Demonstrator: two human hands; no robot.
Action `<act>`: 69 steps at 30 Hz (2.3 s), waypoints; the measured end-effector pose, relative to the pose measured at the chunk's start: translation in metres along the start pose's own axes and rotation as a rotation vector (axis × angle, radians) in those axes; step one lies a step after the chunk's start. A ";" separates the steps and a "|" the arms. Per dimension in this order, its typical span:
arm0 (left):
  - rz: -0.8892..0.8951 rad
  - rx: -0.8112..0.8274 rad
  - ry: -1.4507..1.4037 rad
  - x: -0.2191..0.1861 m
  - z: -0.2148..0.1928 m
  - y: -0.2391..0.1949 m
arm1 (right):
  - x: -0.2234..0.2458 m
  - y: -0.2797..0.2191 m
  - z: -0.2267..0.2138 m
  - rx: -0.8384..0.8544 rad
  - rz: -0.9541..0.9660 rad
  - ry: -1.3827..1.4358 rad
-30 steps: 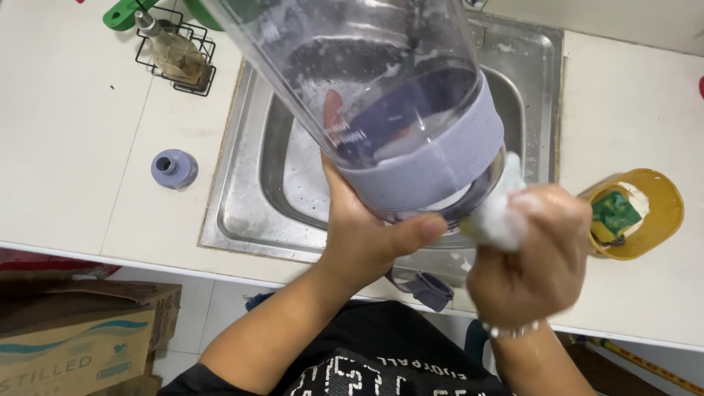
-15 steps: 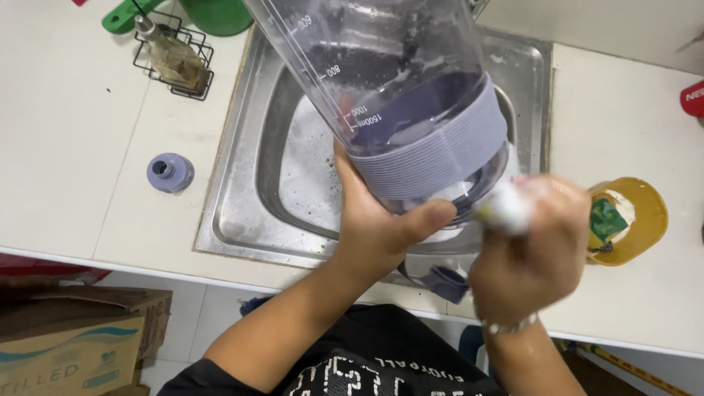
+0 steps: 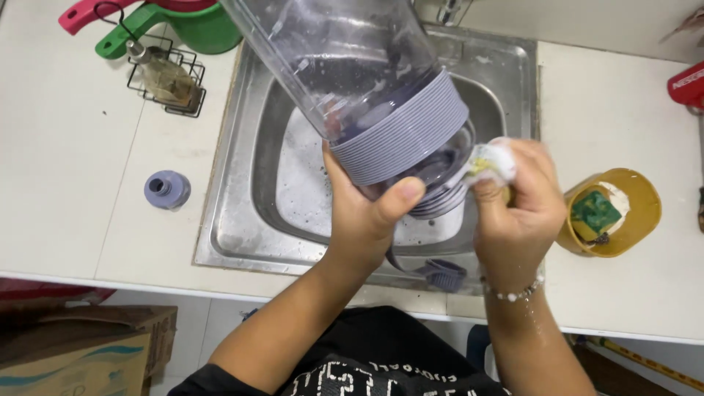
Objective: Washing a plastic water bottle and its lid in a kitchen sink using a sponge and soap.
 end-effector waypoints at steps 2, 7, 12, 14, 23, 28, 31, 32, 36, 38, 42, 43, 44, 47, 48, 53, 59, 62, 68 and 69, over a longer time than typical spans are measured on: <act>-0.030 0.011 -0.003 0.001 0.000 0.005 | -0.018 -0.004 0.003 -0.024 0.133 0.179; -0.209 0.105 -0.163 0.025 -0.009 0.004 | -0.039 -0.026 0.017 -0.108 0.431 0.771; -0.295 0.183 -0.248 0.054 -0.016 -0.003 | -0.030 -0.039 0.016 -0.159 0.497 0.867; -0.283 0.197 -0.276 0.071 -0.026 -0.005 | -0.028 -0.037 0.018 -0.166 0.510 0.865; -0.331 0.331 -0.493 0.053 0.013 0.007 | -0.135 -0.073 -0.025 -0.439 0.604 0.807; -0.498 0.429 -0.719 0.051 0.032 0.002 | -0.125 -0.064 -0.067 -0.410 0.577 0.878; -0.575 0.460 -0.824 0.055 0.035 -0.004 | -0.122 -0.074 -0.061 -0.403 0.623 0.874; -0.564 0.456 -0.813 0.054 0.033 -0.003 | -0.124 -0.076 -0.060 -0.396 0.620 0.890; -0.684 0.503 -0.981 0.058 0.037 -0.015 | -0.132 -0.088 -0.069 -0.387 0.604 0.850; -0.712 0.519 -1.034 0.060 0.038 -0.019 | -0.135 -0.090 -0.072 -0.392 0.590 0.849; -0.772 0.623 -1.154 0.057 0.043 -0.028 | -0.128 -0.089 -0.069 -0.400 0.582 0.882; -0.756 0.682 -1.157 0.053 0.045 -0.030 | -0.126 -0.090 -0.069 -0.423 0.612 0.878; -0.753 0.679 -1.153 0.051 0.044 -0.031 | -0.127 -0.093 -0.070 -0.421 0.612 0.883; -0.676 0.720 -1.057 0.042 0.040 -0.037 | -0.129 -0.099 -0.072 -0.397 0.593 0.832; -0.623 0.754 -0.987 0.036 0.039 -0.041 | -0.130 -0.100 -0.072 -0.399 0.595 0.845; -0.458 0.838 -0.776 0.009 0.034 -0.054 | -0.123 -0.092 -0.068 -0.389 0.622 0.968; -0.348 0.743 -0.612 -0.009 0.032 -0.027 | -0.119 -0.100 -0.083 -0.342 0.608 0.744; -0.302 0.702 -0.532 -0.014 0.029 -0.018 | -0.102 -0.089 -0.086 -0.276 0.542 0.669; -0.212 0.628 -0.377 -0.020 0.027 -0.006 | -0.027 -0.055 -0.069 -0.198 0.539 0.574; -0.196 0.618 -0.353 -0.021 0.027 -0.006 | 0.004 -0.038 -0.066 -0.074 0.325 0.233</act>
Point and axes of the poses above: each hand's wrist, its own y-axis towards the middle knuckle, its own z-axis out of the palm, x = y × z, the point moved 9 cm from there along y, towards the middle knuckle, and after that the axes turned 6 degrees about -z, right-handed, at the moved point
